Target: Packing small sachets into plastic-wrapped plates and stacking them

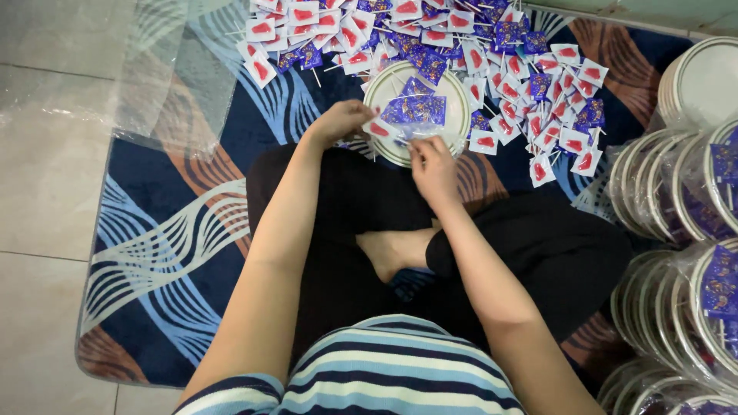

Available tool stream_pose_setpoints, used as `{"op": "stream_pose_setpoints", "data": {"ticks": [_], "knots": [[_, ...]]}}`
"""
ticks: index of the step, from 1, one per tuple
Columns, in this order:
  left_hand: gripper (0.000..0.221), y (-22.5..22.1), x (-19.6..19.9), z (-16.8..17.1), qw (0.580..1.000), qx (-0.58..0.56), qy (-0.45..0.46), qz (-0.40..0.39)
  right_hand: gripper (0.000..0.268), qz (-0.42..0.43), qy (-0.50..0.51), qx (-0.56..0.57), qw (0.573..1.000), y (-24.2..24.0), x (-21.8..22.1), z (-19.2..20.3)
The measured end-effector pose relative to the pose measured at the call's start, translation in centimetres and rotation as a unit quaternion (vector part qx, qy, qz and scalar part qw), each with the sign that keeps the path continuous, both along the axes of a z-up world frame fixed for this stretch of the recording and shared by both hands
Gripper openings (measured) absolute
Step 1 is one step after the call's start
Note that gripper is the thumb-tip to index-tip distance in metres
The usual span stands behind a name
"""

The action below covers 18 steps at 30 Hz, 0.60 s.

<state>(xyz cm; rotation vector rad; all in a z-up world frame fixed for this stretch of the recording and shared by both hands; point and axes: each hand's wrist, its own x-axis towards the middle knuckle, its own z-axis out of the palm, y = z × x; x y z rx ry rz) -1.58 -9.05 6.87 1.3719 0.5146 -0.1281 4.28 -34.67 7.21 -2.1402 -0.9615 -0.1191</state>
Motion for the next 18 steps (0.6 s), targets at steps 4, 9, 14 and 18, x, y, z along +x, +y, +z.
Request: {"op": "stream_pose_setpoints", "data": {"ticks": [4,9,14,18], "knots": [[0.038,4.9,2.0,-9.6,0.983,0.157,-0.037,0.091,0.022,-0.106,0.163,-0.134,0.972,-2.9,2.6,-2.3],[0.040,7.9,1.9,-10.9,0.854,0.463,0.199,0.129,0.010,-0.191,0.548,0.068,0.812,-7.9,2.3,-1.6],[0.055,6.2,2.8,-7.7,0.807,0.548,0.204,0.085,0.015,-0.218,0.659,0.142,0.706,-7.5,2.3,-1.3],[0.032,5.9,3.7,-8.9,0.754,0.635,0.132,0.104,0.019,-0.196,0.748,0.258,0.579,-7.1,3.6,-6.0]]}}
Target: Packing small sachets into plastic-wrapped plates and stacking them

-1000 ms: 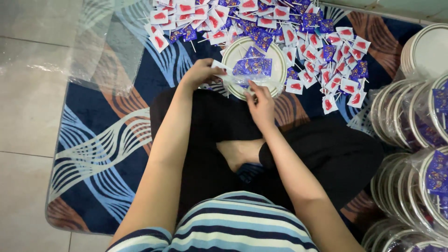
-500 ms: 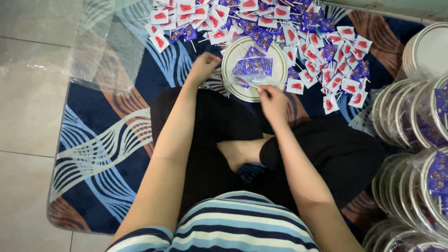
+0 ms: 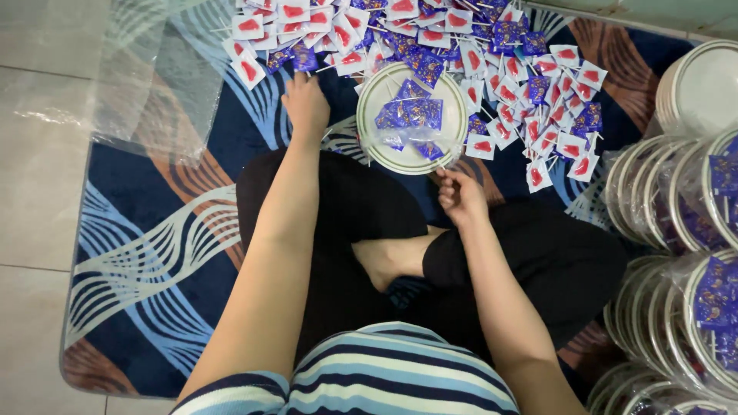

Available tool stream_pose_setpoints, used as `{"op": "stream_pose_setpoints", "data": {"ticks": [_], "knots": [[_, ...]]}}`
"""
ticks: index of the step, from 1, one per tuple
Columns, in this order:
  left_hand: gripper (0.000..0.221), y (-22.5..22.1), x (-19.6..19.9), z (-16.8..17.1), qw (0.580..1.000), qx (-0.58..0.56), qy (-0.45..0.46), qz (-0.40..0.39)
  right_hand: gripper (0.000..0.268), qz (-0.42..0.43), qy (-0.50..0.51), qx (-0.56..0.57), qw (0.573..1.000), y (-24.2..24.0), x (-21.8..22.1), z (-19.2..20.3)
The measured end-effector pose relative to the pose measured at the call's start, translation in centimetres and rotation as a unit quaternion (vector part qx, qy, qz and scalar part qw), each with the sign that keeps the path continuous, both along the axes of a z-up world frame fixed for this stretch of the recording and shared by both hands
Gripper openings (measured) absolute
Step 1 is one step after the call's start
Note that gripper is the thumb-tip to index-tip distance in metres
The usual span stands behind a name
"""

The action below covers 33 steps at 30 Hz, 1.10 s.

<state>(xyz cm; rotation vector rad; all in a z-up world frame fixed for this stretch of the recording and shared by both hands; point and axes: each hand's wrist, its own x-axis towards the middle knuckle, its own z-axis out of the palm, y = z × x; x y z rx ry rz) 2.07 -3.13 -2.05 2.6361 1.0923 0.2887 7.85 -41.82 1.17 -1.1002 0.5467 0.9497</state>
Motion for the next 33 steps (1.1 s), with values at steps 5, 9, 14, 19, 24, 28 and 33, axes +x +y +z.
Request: {"op": "stream_pose_setpoints", "data": {"ticks": [5,9,14,19,24,28,33], "knots": [[0.021,-0.4,-0.2,-0.2,0.997,-0.066,-0.045,-0.020,0.032,-0.035,0.035,0.087,0.995,2.3,-1.2,-4.4],[0.032,-3.5,-1.4,6.9,0.965,-0.256,-0.037,-0.034,0.023,-0.071,0.002,0.053,0.996,3.6,-0.6,-6.6],[0.046,-5.3,-2.1,9.0,0.928,-0.345,-0.134,-0.049,0.022,-0.033,-0.121,-0.058,0.990,6.7,0.2,-0.4],[0.104,-6.1,-2.4,9.6,0.783,-0.586,-0.192,-0.083,0.017,0.047,-0.234,-0.182,0.954,7.7,0.9,2.2],[0.030,-9.4,-3.0,14.2,0.712,-0.644,-0.266,-0.091,0.020,0.154,-0.420,-0.260,0.856,7.8,-1.7,3.7],[0.030,-11.1,-2.6,10.8,0.713,-0.652,-0.251,-0.057,0.018,0.140,-0.470,-0.100,0.865,8.6,-3.6,7.0],[0.034,-12.2,-2.5,10.7,0.718,-0.645,-0.250,-0.083,0.013,0.175,-0.590,-0.230,0.754,7.3,-3.2,8.8]]}}
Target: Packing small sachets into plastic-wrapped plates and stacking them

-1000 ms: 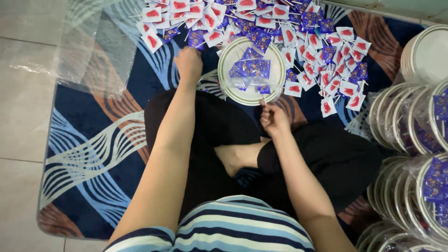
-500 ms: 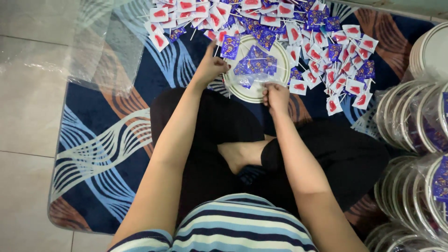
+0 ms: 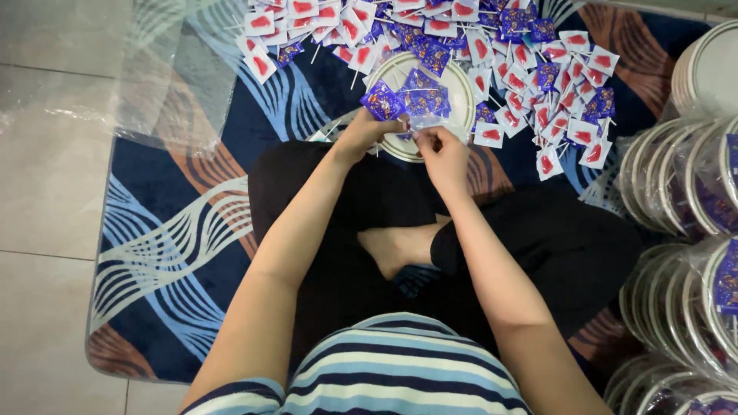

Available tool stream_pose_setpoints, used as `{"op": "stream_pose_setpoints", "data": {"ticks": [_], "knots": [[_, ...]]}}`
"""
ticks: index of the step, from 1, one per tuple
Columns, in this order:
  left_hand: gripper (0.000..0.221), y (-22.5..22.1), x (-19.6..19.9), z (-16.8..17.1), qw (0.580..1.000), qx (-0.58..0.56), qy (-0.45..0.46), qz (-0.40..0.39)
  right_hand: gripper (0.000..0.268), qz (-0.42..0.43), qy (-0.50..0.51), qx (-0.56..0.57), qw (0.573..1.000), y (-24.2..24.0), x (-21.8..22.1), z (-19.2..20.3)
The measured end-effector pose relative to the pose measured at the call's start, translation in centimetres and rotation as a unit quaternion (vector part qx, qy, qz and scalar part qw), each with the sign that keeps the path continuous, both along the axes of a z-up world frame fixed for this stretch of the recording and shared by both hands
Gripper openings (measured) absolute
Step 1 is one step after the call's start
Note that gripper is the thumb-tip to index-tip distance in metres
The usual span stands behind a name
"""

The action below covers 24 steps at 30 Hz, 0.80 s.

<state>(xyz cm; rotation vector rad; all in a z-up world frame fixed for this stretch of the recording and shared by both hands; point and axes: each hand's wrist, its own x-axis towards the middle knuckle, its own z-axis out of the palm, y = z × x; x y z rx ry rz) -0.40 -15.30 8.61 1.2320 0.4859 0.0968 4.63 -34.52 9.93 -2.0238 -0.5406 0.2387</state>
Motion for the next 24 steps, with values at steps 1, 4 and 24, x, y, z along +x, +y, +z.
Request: {"op": "stream_pose_setpoints", "data": {"ticks": [1,4,24], "knots": [[0.034,-0.3,0.1,0.3,1.000,0.000,-0.001,0.000,0.013,0.000,-0.001,0.000,1.000,-0.1,0.1,0.1],[0.038,-1.0,0.0,0.8,1.000,0.005,-0.015,-0.027,0.018,0.050,-0.058,-0.038,0.996,-0.3,0.4,0.6],[0.070,17.2,-2.7,-6.4,0.781,0.570,0.245,0.070,0.012,0.043,0.138,-0.293,0.945,-7.2,5.2,-0.5]]}}
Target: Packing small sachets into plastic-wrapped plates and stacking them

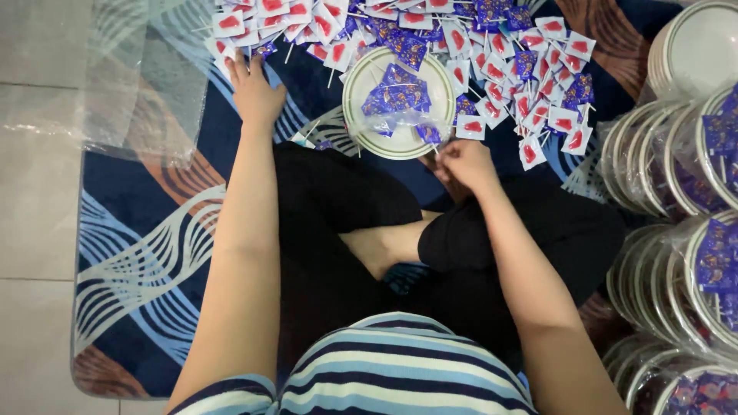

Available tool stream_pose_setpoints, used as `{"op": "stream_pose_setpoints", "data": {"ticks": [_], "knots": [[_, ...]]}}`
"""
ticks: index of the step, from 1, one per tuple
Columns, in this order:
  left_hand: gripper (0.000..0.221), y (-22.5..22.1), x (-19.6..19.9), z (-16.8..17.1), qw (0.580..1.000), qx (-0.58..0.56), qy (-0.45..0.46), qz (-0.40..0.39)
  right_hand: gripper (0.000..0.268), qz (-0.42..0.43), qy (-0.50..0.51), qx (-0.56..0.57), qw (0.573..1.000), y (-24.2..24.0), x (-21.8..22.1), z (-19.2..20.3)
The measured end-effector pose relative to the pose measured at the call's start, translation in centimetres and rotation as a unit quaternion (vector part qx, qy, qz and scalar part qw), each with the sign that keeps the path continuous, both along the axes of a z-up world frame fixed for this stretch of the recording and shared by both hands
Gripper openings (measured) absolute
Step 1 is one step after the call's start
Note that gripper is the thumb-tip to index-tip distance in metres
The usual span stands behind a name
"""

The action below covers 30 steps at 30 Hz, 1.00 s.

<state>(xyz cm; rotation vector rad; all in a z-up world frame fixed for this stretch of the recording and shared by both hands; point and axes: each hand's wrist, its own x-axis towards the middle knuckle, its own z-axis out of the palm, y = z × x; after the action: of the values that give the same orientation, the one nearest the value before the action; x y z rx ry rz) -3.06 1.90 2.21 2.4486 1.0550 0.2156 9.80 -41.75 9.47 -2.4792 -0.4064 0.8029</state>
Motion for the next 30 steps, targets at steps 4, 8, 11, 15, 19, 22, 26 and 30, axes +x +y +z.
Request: {"op": "stream_pose_setpoints", "data": {"ticks": [4,8,11,15,19,22,26,30], "knots": [[0.088,-1.6,1.3,0.3,0.992,0.091,0.092,0.012,0.009,-0.196,0.202,0.285,0.916,2.8,-1.3,-5.1],[0.083,-1.8,1.3,2.1,0.993,0.041,0.101,0.051,0.008,-0.255,0.019,0.224,0.940,5.8,-2.2,-4.1],[0.078,-0.3,1.5,-0.7,0.988,-0.016,0.139,0.067,0.006,-0.202,-0.106,0.183,0.956,6.6,-1.8,-4.4],[0.060,1.7,1.7,-4.6,0.994,0.092,0.050,0.019,0.011,-0.076,-0.216,0.126,0.965,6.5,0.0,-5.9],[0.037,0.7,1.9,-4.8,0.983,0.175,-0.028,-0.055,0.001,-0.124,-0.022,0.193,0.973,5.6,0.0,-1.2],[0.057,-0.9,1.7,-3.6,0.987,0.087,-0.076,-0.112,0.007,-0.094,-0.038,0.186,0.977,3.5,1.7,0.9],[0.065,-2.1,2.7,-4.6,0.977,0.101,-0.005,-0.185,0.016,-0.005,-0.020,0.060,0.998,-0.7,5.4,3.2],[0.072,-5.0,3.4,-5.0,0.965,0.036,0.063,-0.252,0.026,-0.004,-0.034,0.039,0.999,-3.1,5.7,3.7]]}}
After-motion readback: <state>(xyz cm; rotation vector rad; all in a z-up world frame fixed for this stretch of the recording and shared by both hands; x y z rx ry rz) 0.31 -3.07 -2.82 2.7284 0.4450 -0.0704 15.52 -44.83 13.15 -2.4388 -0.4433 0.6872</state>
